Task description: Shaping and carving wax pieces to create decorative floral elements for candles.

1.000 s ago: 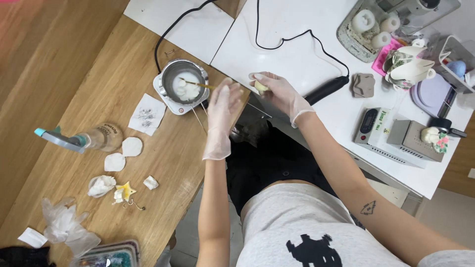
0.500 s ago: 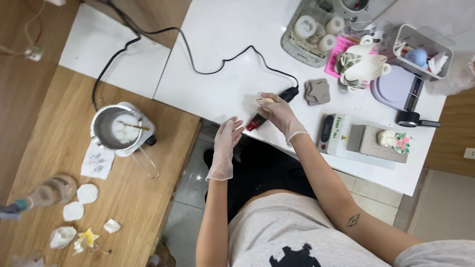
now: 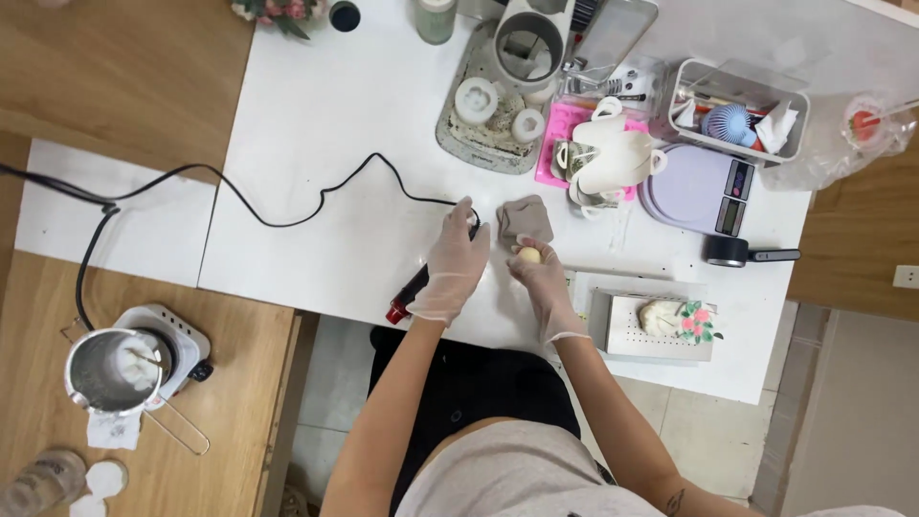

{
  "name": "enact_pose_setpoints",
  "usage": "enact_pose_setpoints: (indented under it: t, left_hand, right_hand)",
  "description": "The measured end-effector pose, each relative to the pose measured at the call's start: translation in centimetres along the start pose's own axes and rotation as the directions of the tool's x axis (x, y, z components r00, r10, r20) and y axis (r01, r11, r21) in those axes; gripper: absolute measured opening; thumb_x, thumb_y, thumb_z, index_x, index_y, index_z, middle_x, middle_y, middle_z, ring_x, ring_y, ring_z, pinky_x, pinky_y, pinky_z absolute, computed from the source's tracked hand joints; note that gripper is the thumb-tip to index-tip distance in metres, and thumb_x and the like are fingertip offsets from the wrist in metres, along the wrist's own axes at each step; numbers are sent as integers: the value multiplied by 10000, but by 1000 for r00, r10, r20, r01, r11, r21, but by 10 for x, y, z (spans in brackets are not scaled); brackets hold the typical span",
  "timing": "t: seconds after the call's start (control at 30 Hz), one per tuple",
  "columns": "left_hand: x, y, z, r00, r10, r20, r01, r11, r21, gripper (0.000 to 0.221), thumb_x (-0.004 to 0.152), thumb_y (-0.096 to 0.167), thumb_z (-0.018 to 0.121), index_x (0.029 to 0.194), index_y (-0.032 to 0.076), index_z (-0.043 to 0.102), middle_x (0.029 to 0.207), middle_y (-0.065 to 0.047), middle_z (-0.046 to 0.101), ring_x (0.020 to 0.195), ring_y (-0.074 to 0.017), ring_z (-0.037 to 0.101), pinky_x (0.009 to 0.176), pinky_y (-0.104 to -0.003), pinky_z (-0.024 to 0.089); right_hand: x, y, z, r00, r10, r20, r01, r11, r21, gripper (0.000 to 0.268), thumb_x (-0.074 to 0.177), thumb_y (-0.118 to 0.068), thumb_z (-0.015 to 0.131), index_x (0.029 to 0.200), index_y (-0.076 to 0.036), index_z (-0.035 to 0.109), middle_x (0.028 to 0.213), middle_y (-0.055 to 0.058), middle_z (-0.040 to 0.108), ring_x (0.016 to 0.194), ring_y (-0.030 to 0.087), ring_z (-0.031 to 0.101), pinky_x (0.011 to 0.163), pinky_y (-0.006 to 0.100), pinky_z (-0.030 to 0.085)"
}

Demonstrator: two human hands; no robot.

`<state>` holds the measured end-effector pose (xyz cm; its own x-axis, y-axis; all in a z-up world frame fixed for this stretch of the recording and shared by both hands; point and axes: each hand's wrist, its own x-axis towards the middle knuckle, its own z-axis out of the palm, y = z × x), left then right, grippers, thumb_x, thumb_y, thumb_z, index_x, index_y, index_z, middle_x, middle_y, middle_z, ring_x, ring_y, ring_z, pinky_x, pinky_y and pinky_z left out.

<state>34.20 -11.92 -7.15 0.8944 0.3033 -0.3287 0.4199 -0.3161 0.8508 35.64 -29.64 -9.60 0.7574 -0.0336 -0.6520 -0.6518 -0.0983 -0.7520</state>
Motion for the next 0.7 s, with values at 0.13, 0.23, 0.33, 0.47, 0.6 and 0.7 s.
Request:
enact_pose_setpoints:
  t: [0.13,0.23,0.33,0.47,0.6,0.7]
  left_hand:
    - [85,-3,24,988,150,-30,-141,970,197,718,949,286,667,1538,57,325,1443,-278,501,1261,-458,550,1022,-507,478]
    - [156,-7,30,978,205,-42,-180,925,336,969,870,313,748,1566,2,149,1574,-308,295,1328,-479,470,1052,-506,453]
    - [195,-1,31,941,326,-91,-293,920,260,1110,871,307,824,1562,-71,41,1536,-337,235,1408,-518,339,1115,-506,385]
    - [216,36,25,990,128,-51,-93,893,441,1130,799,342,795,1614,58,66,1574,-273,252,1364,-407,419,1088,-430,467]
    - [261,-1,59,998,67,4,-49,681,730,903,809,415,770,1487,62,290,1527,-211,314,1213,-362,526,939,-452,514]
    - [251,-7,47,1000,9,8,-12,706,708,602,932,261,706,1447,62,465,1387,-172,478,1185,-345,612,927,-441,575]
  right_hand:
    - [-11,-12,1,999,-31,9,32,998,-45,531,807,24,726,1312,-46,579,1157,69,672,1023,143,647,901,248,545]
    - [-25,-29,4,1000,2,7,-2,997,-73,549,807,31,729,1332,-45,590,1167,73,654,1005,135,627,884,248,521]
    - [-43,-43,0,998,54,14,-53,998,-42,516,815,22,690,1318,-57,607,1153,50,661,957,114,632,839,250,533]
    - [-47,-48,-6,991,137,8,-137,991,-4,359,873,-51,671,1228,-60,623,1033,38,697,795,110,635,727,258,533]
    - [-50,-43,-5,983,182,-21,-183,981,-66,243,914,-90,734,1137,-17,675,890,73,648,719,117,612,681,269,513]
    - [-47,-18,-5,992,129,-14,-129,991,-41,251,895,-84,708,1138,-36,672,908,53,650,750,112,632,713,255,519]
